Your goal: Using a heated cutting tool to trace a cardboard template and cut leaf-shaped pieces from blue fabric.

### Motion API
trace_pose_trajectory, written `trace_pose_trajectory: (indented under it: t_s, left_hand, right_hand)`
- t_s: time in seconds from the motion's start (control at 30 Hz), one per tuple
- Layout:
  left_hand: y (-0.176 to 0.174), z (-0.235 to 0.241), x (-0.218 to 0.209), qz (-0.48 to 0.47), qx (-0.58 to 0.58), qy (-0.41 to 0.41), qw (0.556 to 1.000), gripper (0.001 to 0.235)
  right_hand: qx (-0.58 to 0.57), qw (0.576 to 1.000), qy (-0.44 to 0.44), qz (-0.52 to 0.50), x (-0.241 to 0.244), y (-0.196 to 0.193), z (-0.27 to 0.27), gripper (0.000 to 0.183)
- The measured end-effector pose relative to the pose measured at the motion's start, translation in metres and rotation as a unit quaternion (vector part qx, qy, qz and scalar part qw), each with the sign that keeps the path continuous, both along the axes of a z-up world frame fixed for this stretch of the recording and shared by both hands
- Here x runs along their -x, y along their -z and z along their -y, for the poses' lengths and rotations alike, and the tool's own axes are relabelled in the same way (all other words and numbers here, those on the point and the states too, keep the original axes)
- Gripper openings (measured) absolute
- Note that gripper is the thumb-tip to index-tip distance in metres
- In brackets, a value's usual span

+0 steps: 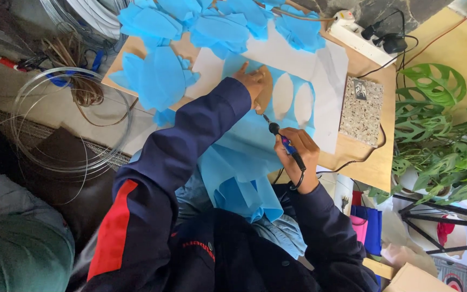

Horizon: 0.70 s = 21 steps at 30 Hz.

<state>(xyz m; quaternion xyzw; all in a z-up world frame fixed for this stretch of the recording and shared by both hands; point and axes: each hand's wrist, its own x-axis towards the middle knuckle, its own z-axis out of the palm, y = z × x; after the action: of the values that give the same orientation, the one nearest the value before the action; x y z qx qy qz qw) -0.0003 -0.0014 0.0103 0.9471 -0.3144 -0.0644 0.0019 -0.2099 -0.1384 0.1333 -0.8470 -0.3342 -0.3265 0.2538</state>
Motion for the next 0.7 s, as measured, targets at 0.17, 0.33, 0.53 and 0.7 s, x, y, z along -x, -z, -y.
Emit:
trace_pose_trajectory:
  t_s: [0.17,0.33,0.53,0.7]
  left_hand:
    - [-0.012,-0.005,0.01,-0.001,-0.003,0.009,1.0,0.068]
    - [-0.005,-0.002,0.011,0.016,-0.012,0.012,1.0,0.064]
    - [0.038,0.007,0.004,0.12,-0.045,0.023,0.992,0.059]
    - [0.039,-0.001,0.019,0.101,0.107,0.005,0.989,0.046]
  right_hand:
    - [-0.017,1.0,0.013,-0.006,0.004,-0.002,-0.001,0.004]
    - [-0.09,0.993,0.054,-0.062,-0.012,0.001,0.022,0.007]
    - [-0.081,0.987,0.135,0.005,-0.083,-0.007,0.039,0.006]
    - [-0.098,0.992,0.079,0.012,-0.132,-0.003,0.008,0.006]
